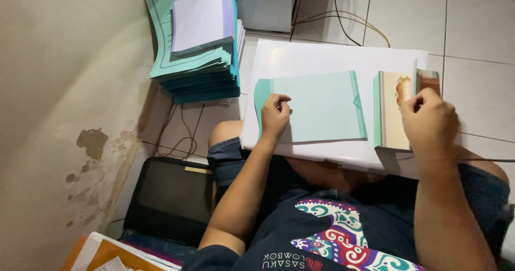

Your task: Folding printed booklets and stacking them neatly.

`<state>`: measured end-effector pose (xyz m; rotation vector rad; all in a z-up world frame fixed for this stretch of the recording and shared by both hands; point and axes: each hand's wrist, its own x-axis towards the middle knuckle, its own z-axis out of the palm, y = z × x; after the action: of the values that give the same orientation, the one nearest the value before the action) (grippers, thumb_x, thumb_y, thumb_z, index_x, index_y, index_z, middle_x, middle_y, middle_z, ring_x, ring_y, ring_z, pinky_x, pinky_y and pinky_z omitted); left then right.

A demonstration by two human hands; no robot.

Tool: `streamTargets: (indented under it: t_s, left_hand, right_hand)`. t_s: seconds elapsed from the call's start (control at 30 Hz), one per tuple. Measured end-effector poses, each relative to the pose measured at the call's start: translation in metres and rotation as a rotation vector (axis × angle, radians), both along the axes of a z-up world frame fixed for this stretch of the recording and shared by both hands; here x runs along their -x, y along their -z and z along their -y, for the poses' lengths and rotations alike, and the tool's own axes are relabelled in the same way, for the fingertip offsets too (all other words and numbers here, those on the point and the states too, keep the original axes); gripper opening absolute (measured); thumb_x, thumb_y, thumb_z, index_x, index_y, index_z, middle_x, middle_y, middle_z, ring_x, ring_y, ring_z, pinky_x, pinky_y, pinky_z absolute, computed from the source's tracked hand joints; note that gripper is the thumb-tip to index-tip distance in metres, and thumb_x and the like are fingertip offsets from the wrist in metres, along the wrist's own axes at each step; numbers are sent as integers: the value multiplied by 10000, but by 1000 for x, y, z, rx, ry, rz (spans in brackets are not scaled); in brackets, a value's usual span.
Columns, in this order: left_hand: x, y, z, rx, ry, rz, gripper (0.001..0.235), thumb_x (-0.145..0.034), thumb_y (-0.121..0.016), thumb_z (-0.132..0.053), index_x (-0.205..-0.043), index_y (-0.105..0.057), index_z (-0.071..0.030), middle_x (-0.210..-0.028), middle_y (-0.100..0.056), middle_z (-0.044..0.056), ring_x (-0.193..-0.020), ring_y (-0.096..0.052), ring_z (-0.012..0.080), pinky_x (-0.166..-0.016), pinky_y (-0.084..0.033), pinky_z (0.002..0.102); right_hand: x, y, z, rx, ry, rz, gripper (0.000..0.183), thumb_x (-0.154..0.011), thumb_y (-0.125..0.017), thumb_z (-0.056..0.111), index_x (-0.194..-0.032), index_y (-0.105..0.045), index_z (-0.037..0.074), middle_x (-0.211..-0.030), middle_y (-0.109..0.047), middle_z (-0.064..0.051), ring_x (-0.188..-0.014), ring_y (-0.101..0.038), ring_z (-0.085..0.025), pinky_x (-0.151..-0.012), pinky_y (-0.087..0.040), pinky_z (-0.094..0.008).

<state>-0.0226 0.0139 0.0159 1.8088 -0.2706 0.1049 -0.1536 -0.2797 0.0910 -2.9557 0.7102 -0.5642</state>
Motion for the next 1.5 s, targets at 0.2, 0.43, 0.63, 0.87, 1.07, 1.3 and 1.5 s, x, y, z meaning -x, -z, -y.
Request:
streamTargets:
  t_s: [0.2, 0.43, 0.63, 0.87, 1.07, 1.3, 1.5]
  left_hand:
    - [30, -39, 7, 29, -55, 308, 183, -926, -502, 6, -1054, -628, 42, -937, -691, 167, -807, -654, 251, -765, -572, 335]
    - [68, -46, -4, 588, 246, -74, 410, -1109, -402, -174, -1477, -475, -10, -1174, -682, 161, -1125, -625, 207, -1004, -517, 414]
    - [64, -35, -4, 951, 261, -277, 281, -1133, -473, -191, -1265, -673, -44, -1030, -752, 126, -991, -704, 155, -918, -559, 306]
    - [51, -50, -2, 627, 9, -287, 243, -1099, -477, -272, -1222, -615, -113, -908, -664, -12, -856, -613, 74, -773, -505, 216]
    - [25, -77, -18, 155, 3, -249, 752, -915, -622, -527, -1431, -244, -132, -1060, -625, 133, -979, -648, 277, -857, -508, 374]
    - [-12, -74, -32, -273, 21, -190, 505, -904, -728, -215, -1283, -470, -1, -1165, -669, 318, -1137, -653, 511, -943, -557, 576]
    - [-24, -20, -41, -621, -12, -261, 448, -801, -843, -317, -1101, -672, -31, -935, -763, 177, -942, -758, 370, -810, -618, 494]
  right_hand:
    - [13, -83, -71, -433, -334, 201, 179, -1118, -577, -47, -942, -554, -23, -729, -553, -113, -507, -444, -196, -473, -430, -327]
    - [-21, -33, -127, -1128, -355, 265, 211, -1115, -497, 101, -972, -645, 58, -748, -500, 19, -732, -456, -89, -611, -391, -237]
    - [-30, -8, -147, -1286, -375, 332, 213, -1057, -548, 67, -1245, -448, 73, -920, -615, -72, -843, -575, -129, -720, -487, -258]
    - [-25, -12, -142, -1489, -348, -418, 785, -792, -477, 553, -1362, -478, 13, -1335, -510, -242, -1173, -494, -384, -927, -476, -493]
    - [-52, 16, -74, -1177, -286, -31, 32, -866, -702, 41, -874, -712, 71, -618, -593, -81, -532, -575, -184, -467, -426, -317]
    - [-67, 21, -32, -654, -171, -113, 277, -991, -794, 248, -1072, -730, -9, -805, -693, -184, -823, -715, -372, -647, -540, -454]
    - [-69, 70, -43, -383, -163, -360, 331, -914, -761, 290, -1135, -748, 44, -915, -763, -198, -943, -743, -403, -760, -599, -528]
